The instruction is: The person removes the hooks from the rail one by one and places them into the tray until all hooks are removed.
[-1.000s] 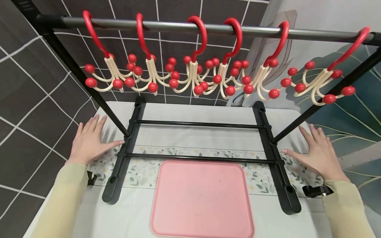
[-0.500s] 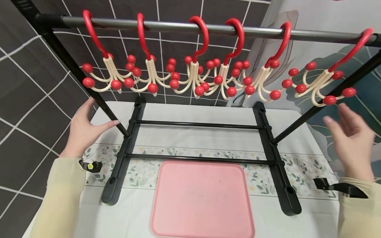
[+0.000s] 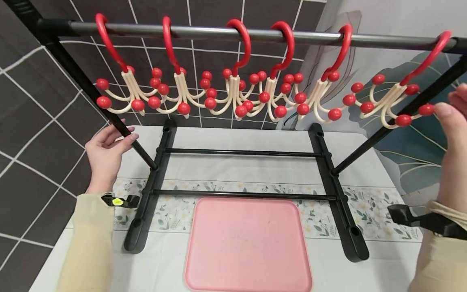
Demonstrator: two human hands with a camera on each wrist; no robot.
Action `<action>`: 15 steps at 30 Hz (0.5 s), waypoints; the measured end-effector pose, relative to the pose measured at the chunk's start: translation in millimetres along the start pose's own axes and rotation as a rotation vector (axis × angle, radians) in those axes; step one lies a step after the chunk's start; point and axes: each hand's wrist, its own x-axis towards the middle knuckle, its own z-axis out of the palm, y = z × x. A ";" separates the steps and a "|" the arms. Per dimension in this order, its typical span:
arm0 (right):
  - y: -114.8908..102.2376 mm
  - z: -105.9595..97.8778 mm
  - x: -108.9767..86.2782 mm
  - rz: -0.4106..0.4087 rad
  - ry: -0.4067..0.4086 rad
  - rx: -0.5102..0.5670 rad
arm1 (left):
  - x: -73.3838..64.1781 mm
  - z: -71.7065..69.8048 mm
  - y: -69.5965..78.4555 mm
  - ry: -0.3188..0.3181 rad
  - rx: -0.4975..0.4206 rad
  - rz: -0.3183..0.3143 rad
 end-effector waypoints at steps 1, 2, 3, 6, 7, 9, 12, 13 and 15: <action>-5.0 2.8 3.0 0.000 -0.002 -0.003 | 0.1 0.2 -0.4 0.010 -0.018 -0.005; -9.3 5.6 6.4 0.007 -0.007 0.004 | 0.4 0.1 -0.9 0.016 -0.029 -0.011; -12.8 8.4 10.7 0.016 -0.014 0.012 | 0.7 0.2 -1.1 0.022 -0.028 -0.015; -19.6 17.4 26.1 0.022 -0.038 0.025 | 2.5 -0.3 -3.7 0.037 -0.025 -0.011; -20.8 20.1 30.8 0.014 -0.045 0.012 | 2.8 -0.5 -4.2 0.043 -0.022 -0.011; -23.1 25.5 38.8 -0.007 -0.052 -0.022 | 3.2 -0.9 -4.8 0.052 -0.014 -0.014; -26.0 31.1 46.9 -0.007 -0.046 -0.053 | 3.6 -1.0 -4.6 0.054 -0.018 -0.025; -26.6 32.4 48.5 -0.003 -0.044 -0.057 | 3.7 -0.9 -4.2 0.053 -0.017 -0.030; -28.1 34.2 50.9 0.021 -0.040 -0.051 | 4.2 -0.5 -3.3 0.046 -0.027 -0.041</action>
